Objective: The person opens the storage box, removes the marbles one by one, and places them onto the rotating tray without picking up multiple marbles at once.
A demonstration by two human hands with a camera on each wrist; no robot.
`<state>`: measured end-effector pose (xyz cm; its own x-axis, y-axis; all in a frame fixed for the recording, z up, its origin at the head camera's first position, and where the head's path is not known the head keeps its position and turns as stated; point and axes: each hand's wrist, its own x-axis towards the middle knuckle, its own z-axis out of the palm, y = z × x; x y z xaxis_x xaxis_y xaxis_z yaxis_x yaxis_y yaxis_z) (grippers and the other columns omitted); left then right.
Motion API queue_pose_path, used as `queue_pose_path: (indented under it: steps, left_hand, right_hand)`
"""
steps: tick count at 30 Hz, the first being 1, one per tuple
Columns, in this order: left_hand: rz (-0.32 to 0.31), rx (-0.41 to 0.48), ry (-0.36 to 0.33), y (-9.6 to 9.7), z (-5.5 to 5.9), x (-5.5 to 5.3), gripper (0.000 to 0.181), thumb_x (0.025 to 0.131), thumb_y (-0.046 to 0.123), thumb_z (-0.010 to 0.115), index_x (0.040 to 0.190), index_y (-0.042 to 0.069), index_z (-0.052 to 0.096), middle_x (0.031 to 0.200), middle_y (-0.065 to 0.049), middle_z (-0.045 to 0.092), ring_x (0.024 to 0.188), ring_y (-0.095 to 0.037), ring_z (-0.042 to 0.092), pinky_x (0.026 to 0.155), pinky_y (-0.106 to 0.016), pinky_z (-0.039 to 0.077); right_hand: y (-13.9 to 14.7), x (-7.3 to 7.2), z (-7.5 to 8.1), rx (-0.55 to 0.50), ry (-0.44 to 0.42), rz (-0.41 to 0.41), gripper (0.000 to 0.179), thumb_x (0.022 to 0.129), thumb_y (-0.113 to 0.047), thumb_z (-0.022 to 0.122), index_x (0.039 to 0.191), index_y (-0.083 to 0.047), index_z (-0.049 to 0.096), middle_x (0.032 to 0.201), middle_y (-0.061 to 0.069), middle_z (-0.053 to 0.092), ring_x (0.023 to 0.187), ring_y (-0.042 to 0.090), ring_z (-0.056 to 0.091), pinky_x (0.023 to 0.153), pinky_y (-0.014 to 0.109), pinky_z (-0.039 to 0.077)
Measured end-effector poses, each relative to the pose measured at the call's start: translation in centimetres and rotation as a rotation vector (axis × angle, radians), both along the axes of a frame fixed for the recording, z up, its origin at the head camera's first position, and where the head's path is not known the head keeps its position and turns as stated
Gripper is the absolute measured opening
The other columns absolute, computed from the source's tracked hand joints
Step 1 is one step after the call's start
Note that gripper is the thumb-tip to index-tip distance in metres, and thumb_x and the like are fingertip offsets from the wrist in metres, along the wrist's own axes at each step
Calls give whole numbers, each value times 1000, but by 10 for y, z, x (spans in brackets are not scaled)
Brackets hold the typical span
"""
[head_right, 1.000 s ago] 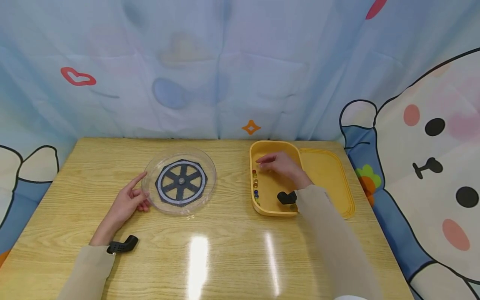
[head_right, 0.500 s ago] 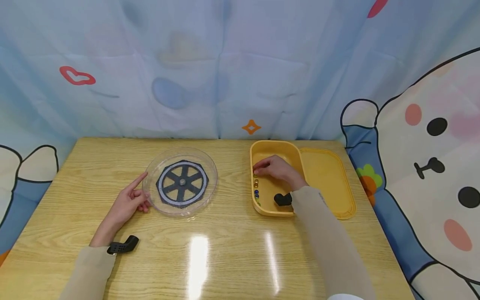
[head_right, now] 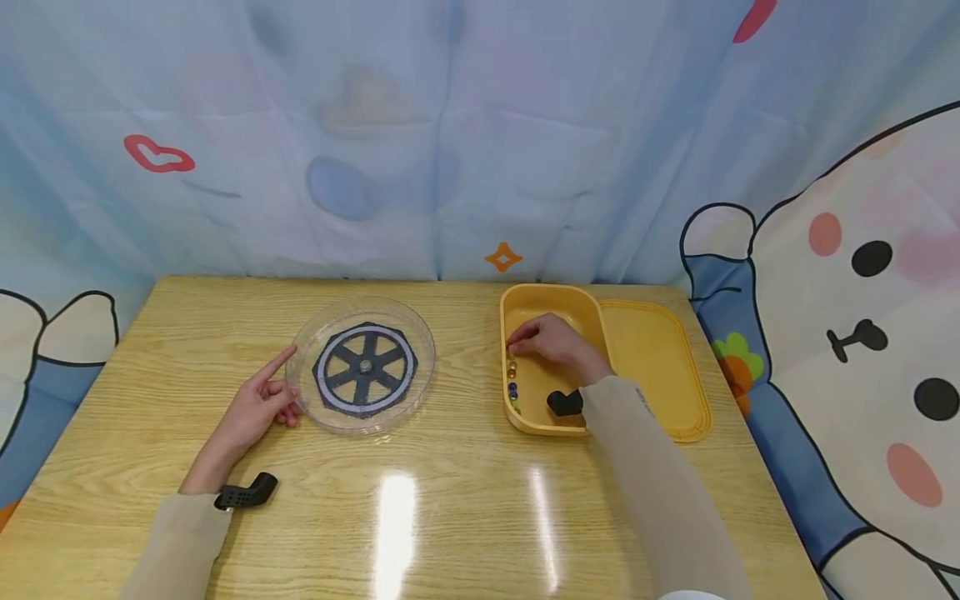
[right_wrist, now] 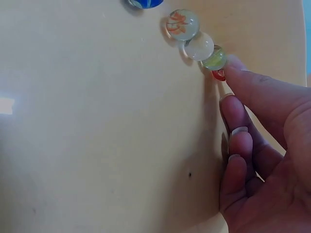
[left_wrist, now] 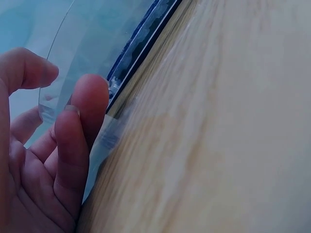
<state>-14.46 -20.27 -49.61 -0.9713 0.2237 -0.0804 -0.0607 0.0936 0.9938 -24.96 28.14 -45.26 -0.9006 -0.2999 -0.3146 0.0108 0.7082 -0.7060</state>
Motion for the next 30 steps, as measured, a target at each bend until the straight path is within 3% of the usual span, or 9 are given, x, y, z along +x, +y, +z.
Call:
queue_pose_path:
  steps: [11,21,30]
  left_hand:
    - [7,-20,12,2,0,-4,69,98,2,57,158,18,29,75,-16,64,58,-19,63,56,-28,54]
    - [8,-5,-1,2,-5,-3,69,98,2,57,158,18,29,75,-14,64,58,-19,64,56,-29,54]
    - [19,-6,-6,0,-4,-2,69,98,1,57,158,18,28,75,-14,64,57,-18,63,56,-28,54]
  right_hand:
    - [2,0,-1,16,31,2,23,93,-23,73,109,-7,76,104,5,72,96,21,59,86,33,45]
    - [8,2,10,-81,11,-58,23,95,-23,70,111,-6,74,106,8,71,91,29,56,78,36,46]
    - [7,5,24,-174,59,-89,33,93,-26,72,116,-2,71,113,9,71,103,34,62,91,49,49]
